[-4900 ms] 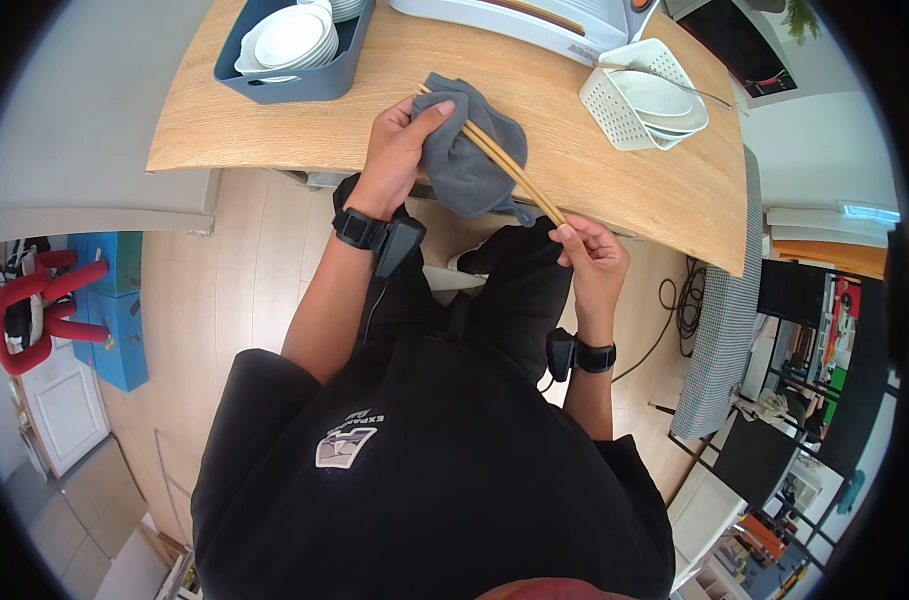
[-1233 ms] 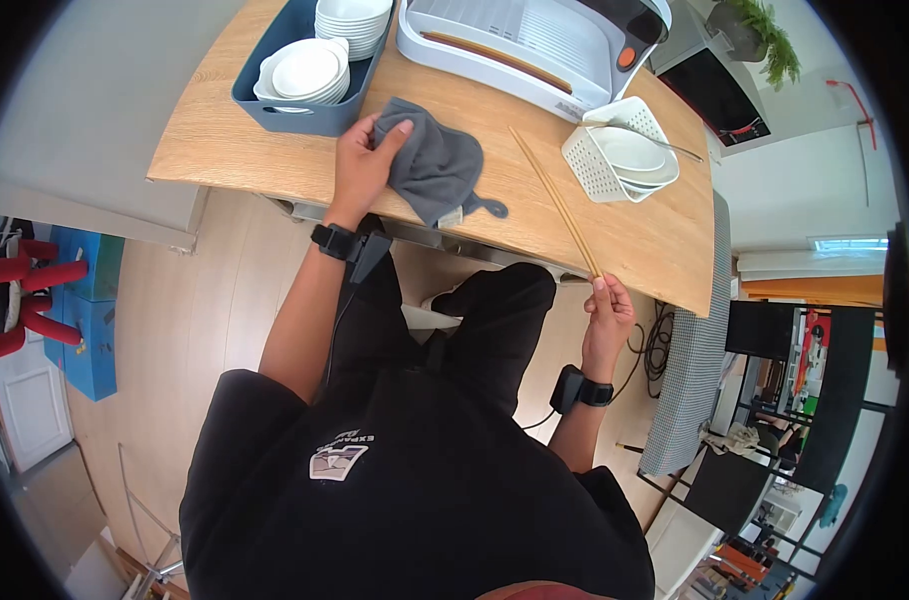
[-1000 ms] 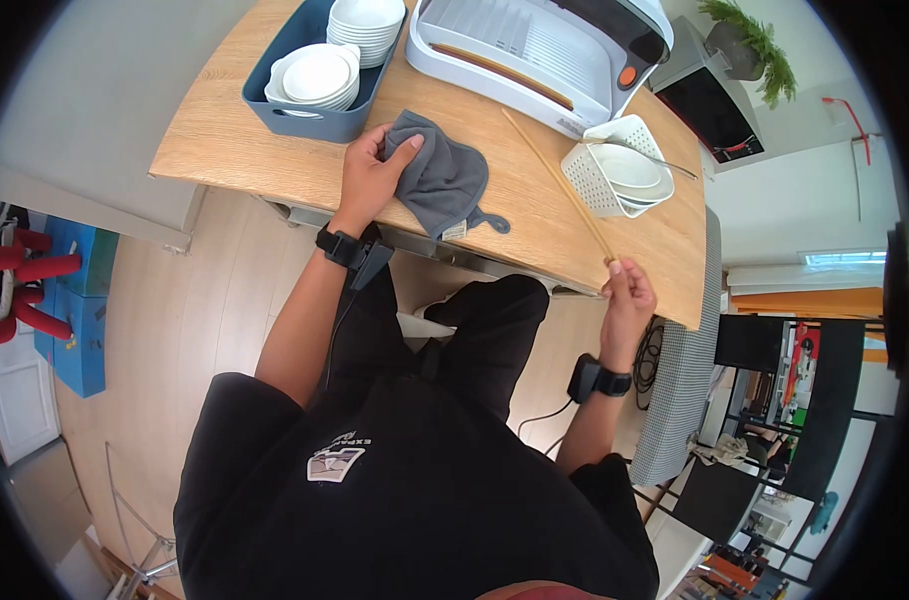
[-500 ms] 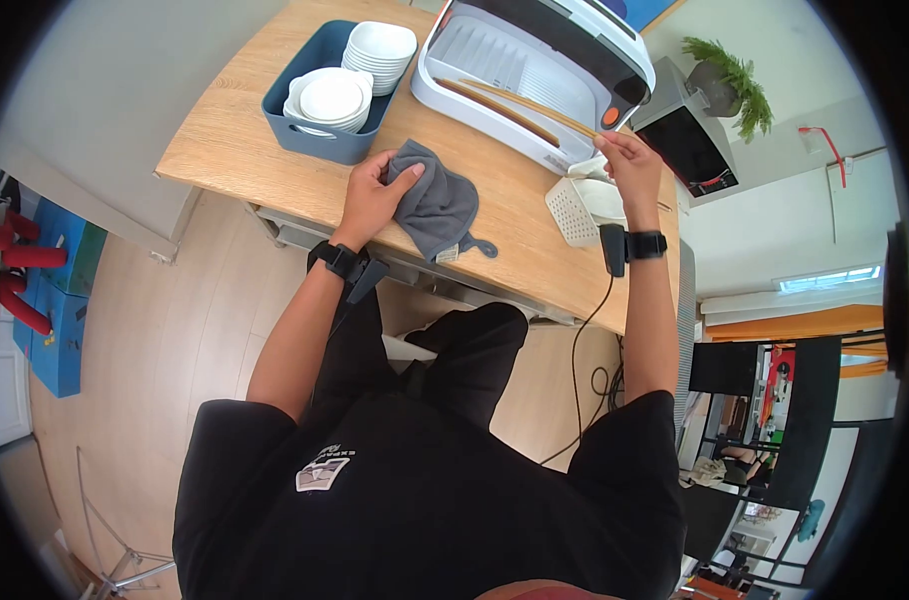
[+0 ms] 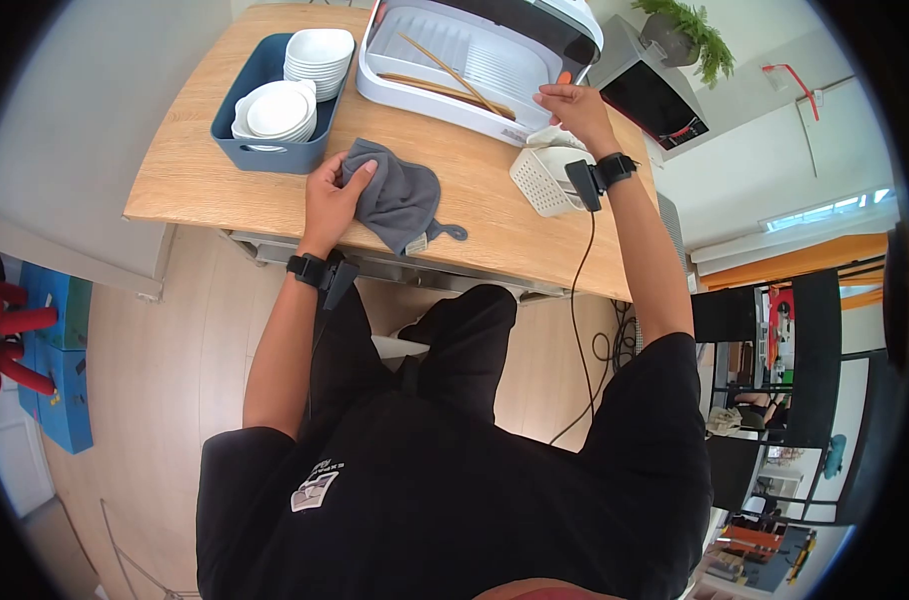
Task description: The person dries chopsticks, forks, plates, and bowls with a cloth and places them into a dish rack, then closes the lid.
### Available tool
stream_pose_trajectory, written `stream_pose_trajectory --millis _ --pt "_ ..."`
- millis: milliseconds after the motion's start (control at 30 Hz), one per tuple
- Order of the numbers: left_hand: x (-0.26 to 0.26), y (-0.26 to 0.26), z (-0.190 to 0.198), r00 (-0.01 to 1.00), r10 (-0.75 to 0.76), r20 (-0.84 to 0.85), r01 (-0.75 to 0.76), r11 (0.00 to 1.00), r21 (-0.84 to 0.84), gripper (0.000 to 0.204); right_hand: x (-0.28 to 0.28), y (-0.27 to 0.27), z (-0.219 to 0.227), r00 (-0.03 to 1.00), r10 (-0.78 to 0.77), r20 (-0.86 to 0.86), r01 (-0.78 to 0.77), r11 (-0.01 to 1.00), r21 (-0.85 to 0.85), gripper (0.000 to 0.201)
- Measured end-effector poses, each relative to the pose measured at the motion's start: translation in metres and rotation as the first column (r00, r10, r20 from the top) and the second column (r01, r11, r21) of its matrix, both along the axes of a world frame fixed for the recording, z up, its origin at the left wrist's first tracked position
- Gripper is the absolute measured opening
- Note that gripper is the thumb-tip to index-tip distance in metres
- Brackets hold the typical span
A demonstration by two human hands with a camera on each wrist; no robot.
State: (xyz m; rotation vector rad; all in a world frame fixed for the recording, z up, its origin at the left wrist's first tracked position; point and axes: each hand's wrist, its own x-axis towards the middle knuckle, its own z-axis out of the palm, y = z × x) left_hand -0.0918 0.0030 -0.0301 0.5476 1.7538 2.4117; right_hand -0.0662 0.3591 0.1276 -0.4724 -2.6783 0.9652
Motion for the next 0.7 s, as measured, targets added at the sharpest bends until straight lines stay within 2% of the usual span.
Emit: stream_pose_trajectory --millis 67,133,167,233,400,467,600,700 --pt "0.000 0.000 0.001 1.000 0.018 -0.009 -0.019 0.999 -0.030 0.029 0.008 0.006 0.005 0.999 0.050 0.016 -0.051 0.998 0.038 0.035" --pt "0.000 0.000 0.001 1.000 0.015 -0.008 -0.015 1.000 -0.026 0.029 0.024 0.000 0.012 0.987 0.155 0.045 -0.161 0.966 0.201 0.032" --pt "0.000 0.000 0.001 1.000 0.018 -0.009 -0.018 1.000 -0.025 0.029 0.029 -0.001 0.011 0.988 0.147 0.047 -0.154 0.968 0.200 0.032" --pt "-0.001 0.000 0.000 1.000 0.008 0.006 -0.008 1.000 -0.008 0.029 0.037 -0.005 0.007 0.956 0.270 0.117 -0.294 0.889 0.351 0.027" --pt "-0.002 0.000 -0.003 1.000 0.009 0.020 -0.009 1.000 0.012 0.030 0.051 -0.029 -0.006 0.920 0.349 0.179 -0.392 0.840 0.376 0.022" --pt "-0.001 0.000 -0.003 1.000 0.019 0.021 -0.019 1.000 0.001 0.031 0.049 -0.031 -0.015 0.882 0.455 0.123 -0.453 0.743 0.493 0.020" --pt "0.001 -0.002 -0.001 0.999 0.038 -0.013 -0.039 0.999 -0.031 0.031 0.055 -0.039 0.003 0.900 0.427 0.086 -0.405 0.747 0.528 0.016" --pt "0.002 -0.002 0.000 0.999 0.046 -0.025 -0.047 0.998 -0.043 0.032 0.061 -0.036 0.027 0.900 0.413 -0.139 -0.281 0.794 0.539 0.015"
